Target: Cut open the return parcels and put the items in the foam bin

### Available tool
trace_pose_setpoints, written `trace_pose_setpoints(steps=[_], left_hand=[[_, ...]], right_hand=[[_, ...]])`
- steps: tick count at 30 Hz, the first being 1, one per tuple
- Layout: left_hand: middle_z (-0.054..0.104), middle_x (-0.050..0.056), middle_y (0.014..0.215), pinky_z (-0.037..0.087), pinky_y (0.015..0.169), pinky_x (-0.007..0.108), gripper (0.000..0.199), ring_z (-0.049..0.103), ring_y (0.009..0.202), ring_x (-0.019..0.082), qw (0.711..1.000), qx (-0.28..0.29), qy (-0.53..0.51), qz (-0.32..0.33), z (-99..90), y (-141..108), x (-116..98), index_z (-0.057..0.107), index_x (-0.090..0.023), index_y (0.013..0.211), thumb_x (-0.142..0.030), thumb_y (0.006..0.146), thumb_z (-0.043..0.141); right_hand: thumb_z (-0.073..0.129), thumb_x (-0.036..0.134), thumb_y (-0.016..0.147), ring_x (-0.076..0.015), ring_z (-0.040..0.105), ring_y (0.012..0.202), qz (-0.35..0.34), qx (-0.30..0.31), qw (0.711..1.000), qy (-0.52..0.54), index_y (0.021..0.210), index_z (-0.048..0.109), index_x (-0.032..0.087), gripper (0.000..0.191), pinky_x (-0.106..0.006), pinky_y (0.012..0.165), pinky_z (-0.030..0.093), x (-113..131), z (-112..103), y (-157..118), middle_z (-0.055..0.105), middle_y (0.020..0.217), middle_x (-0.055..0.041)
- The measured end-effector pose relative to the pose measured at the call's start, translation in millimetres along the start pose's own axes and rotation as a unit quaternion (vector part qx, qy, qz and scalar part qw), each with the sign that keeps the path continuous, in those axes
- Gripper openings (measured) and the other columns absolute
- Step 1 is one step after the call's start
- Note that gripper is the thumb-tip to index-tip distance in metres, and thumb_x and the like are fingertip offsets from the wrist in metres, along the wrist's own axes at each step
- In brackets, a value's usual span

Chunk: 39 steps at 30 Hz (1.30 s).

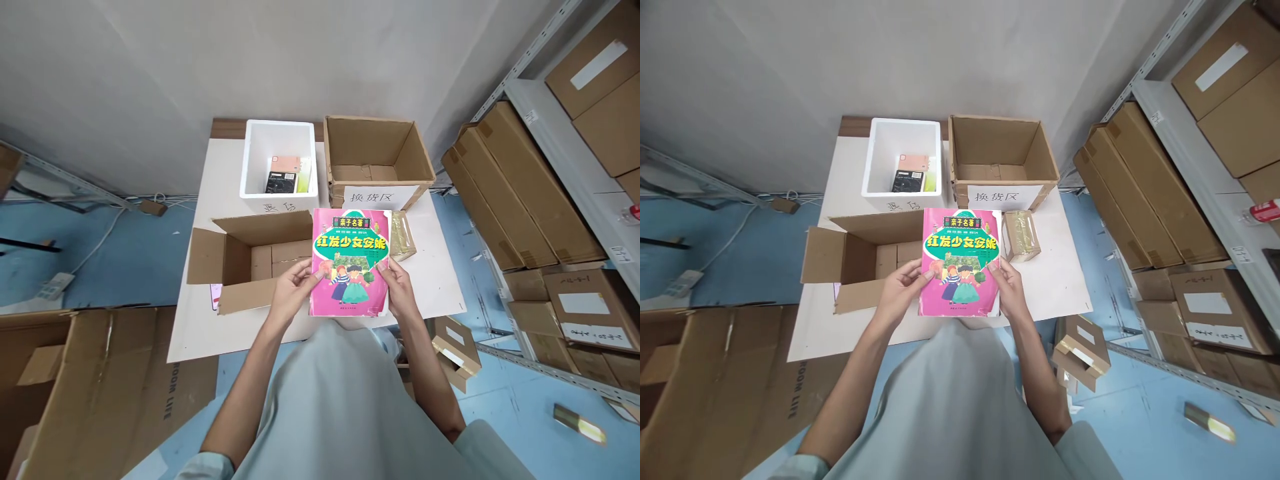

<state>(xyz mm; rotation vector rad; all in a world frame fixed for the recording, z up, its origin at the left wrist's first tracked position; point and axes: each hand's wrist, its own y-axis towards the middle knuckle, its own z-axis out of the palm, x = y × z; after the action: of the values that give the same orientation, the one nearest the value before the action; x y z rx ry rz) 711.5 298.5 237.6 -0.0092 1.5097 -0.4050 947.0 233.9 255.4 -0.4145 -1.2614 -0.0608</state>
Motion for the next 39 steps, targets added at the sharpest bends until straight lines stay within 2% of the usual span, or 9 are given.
trace_pose_setpoints(steps=[4, 11, 16, 22, 25, 28, 31, 35, 39], left_hand=[[0.085, 0.014, 0.116, 0.068, 0.086, 0.039, 0.066, 0.081, 0.102, 0.03, 1.0, 0.0, -0.01, -0.001, -12.3, -8, -18, 0.079, -0.018, 0.123, -0.063, 0.077, 0.095], [0.085, 0.009, 0.109, 0.064, 0.1, 0.045, 0.039, 0.08, 0.108, 0.03, 0.99, -0.038, 0.073, 0.114, -24.7, -10, -31, 0.081, -0.023, 0.103, -0.055, 0.084, 0.091], [0.086, 0.008, 0.103, 0.056, 0.117, 0.057, 0.025, 0.073, 0.131, 0.035, 0.967, -0.059, 0.117, 0.219, -32.1, -15, -46, 0.081, -0.027, 0.083, -0.051, 0.09, 0.086], [0.086, 0.008, 0.103, 0.055, 0.12, 0.06, 0.029, 0.072, 0.134, 0.035, 0.967, -0.077, 0.107, 0.219, -34.2, -18, -51, 0.079, -0.028, 0.081, -0.053, 0.094, 0.08], [0.086, 0.009, 0.107, 0.06, 0.113, 0.054, 0.027, 0.077, 0.126, 0.034, 0.976, -0.083, 0.101, 0.176, -39.0, -19, -42, 0.082, -0.026, 0.095, -0.052, 0.089, 0.086], [0.086, 0.011, 0.11, 0.066, 0.1, 0.047, 0.044, 0.081, 0.11, 0.033, 0.988, -0.081, 0.089, 0.094, -45.1, -18, -24, 0.081, -0.024, 0.106, -0.059, 0.081, 0.091], [0.085, 0.015, 0.117, 0.068, 0.097, 0.046, 0.059, 0.082, 0.108, 0.033, 0.997, -0.058, 0.053, 0.028, -49.6, -21, 1, 0.081, -0.021, 0.112, -0.069, 0.079, 0.089], [0.082, 0.016, 0.13, 0.069, 0.096, 0.05, 0.072, 0.081, 0.115, 0.036, 0.999, -0.031, 0.01, -0.042, -56.7, -37, 27, 0.08, -0.021, 0.127, -0.077, 0.081, 0.084], [0.085, 0.015, 0.116, 0.071, 0.084, 0.047, 0.07, 0.083, 0.106, 0.035, 0.999, 0.012, 0.008, -0.035, -75.2, -38, 23, 0.078, -0.022, 0.136, -0.07, 0.085, 0.084]], right_hand=[[0.086, 0.07, 0.082, -0.0315, 0.078, 0.112, 0.0, 0.01, 1.0, -0.01, 0.118, 0.08, 0.028, 0.056, -0.042, 0.095, 0.066, 3, 5, 1, 0.084, 0.114, -0.0052], [0.082, 0.063, 0.092, -0.0317, 0.077, 0.113, -0.069, 0.052, 0.991, -0.099, 0.101, 0.085, 0.027, 0.037, -0.047, 0.107, 0.06, 17, 1, 4, 0.083, 0.104, -0.0035], [0.089, 0.062, 0.087, -0.0335, 0.06, 0.149, -0.135, 0.117, 0.976, -0.128, 0.102, 0.089, 0.035, 0.03, -0.057, 0.131, 0.041, 27, 0, 5, 0.079, 0.138, -0.0033], [0.097, 0.053, 0.08, -0.0331, 0.059, 0.151, -0.133, 0.091, 0.982, -0.103, 0.1, 0.089, 0.037, 0.026, -0.059, 0.131, 0.042, 22, 8, 4, 0.079, 0.14, -0.0029], [0.097, 0.047, 0.079, -0.0324, 0.07, 0.136, -0.114, 0.053, 0.988, -0.094, 0.112, 0.088, 0.034, 0.037, -0.051, 0.123, 0.052, 12, 7, 6, 0.082, 0.132, -0.0059], [0.089, 0.052, 0.084, -0.0306, 0.078, 0.109, -0.078, 0.002, 0.99, -0.118, 0.102, 0.087, 0.026, 0.031, -0.046, 0.106, 0.062, -7, 5, 8, 0.085, 0.105, -0.0068], [0.084, 0.06, 0.087, -0.0254, 0.076, 0.088, -0.039, 0.004, 0.993, -0.114, 0.099, 0.086, 0.024, 0.038, -0.038, 0.084, 0.065, -35, 7, 1, 0.082, 0.09, -0.0042], [0.078, 0.075, 0.086, -0.0149, 0.055, 0.05, 0.034, 0.049, 0.989, -0.137, 0.102, 0.086, 0.024, 0.054, -0.026, 0.044, 0.05, -74, 11, -17, 0.07, 0.065, 0.0018], [0.078, 0.077, 0.085, -0.0147, 0.053, 0.047, 0.013, 0.072, 0.988, -0.133, 0.099, 0.086, 0.023, 0.056, -0.026, 0.04, 0.047, -77, 27, -3, 0.07, 0.063, 0.0023]])
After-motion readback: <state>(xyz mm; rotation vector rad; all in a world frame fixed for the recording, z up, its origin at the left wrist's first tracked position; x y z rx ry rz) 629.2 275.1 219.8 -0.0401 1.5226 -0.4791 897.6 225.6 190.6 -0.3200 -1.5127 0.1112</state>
